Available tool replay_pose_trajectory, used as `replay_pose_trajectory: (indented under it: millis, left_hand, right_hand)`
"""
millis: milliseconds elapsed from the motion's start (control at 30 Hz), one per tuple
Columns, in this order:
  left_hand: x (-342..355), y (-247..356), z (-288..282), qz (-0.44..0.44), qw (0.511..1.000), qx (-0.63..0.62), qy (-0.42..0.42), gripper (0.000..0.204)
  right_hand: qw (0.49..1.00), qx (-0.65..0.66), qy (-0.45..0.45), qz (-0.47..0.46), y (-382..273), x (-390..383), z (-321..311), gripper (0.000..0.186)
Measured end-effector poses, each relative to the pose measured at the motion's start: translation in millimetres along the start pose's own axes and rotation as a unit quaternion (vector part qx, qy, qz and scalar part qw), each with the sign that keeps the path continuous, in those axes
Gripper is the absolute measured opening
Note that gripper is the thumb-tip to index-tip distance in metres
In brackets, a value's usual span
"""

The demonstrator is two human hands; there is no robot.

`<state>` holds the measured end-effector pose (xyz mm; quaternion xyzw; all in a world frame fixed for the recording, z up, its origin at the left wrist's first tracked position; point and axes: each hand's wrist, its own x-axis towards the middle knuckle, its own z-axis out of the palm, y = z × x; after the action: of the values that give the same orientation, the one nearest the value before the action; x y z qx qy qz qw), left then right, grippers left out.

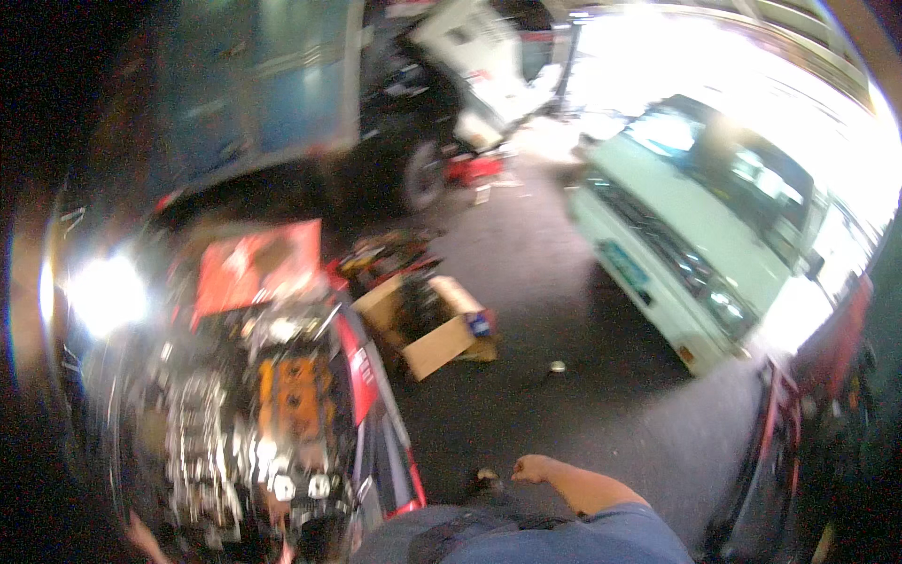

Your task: The person removes the valve cover from a car engine, places it on the hood, and then uses a bench grinder to clean small metal parts. The person handles bolts and the valve cover by hand.

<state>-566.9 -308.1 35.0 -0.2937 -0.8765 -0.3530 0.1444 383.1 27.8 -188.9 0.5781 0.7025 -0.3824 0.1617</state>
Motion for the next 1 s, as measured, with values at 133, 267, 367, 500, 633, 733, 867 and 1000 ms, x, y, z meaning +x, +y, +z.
replay_pose_trajectory:
  millis: [133,267,367,500,633,733,867,1000]
  left_hand:
    - [-73,15,26,-0.023,0.996,0.024,0.078,0.056]
    - [-154,127,12,-0.153,0.984,-0.086,-0.017,0.054]
    - [-195,182,0,-0.181,0.971,-0.154,-0.023,0.052]
    - [-241,207,-11,-0.190,0.971,-0.142,0.021,0.049]
    - [-293,238,-10,-0.240,0.964,-0.076,0.084,0.046]
    - [-332,274,10,-0.302,0.947,-0.014,0.108,0.046]
    - [-363,318,29,-0.350,0.927,-0.023,0.136,0.042]
    - [-381,370,45,-0.373,0.902,-0.067,0.206,0.039]
  right_hand:
    - [0.993,0.101,-0.055,-0.013,-33,19,-24,0.051]
    - [0.979,0.018,0.022,-0.203,-99,51,-61,0.050]
    - [0.957,0.018,0.052,-0.285,-160,86,-84,0.045]
    - [0.946,0.034,0.059,-0.317,-219,135,-111,0.053]
    - [0.875,-0.027,0.111,-0.471,-261,190,-135,0.058]
    - [0.824,-0.021,0.115,-0.555,-293,233,-160,0.053]
    - [0.798,0.061,0.143,-0.582,-327,290,-230,0.026]
    - [0.792,0.066,0.239,-0.558,-368,353,-311,0.015]
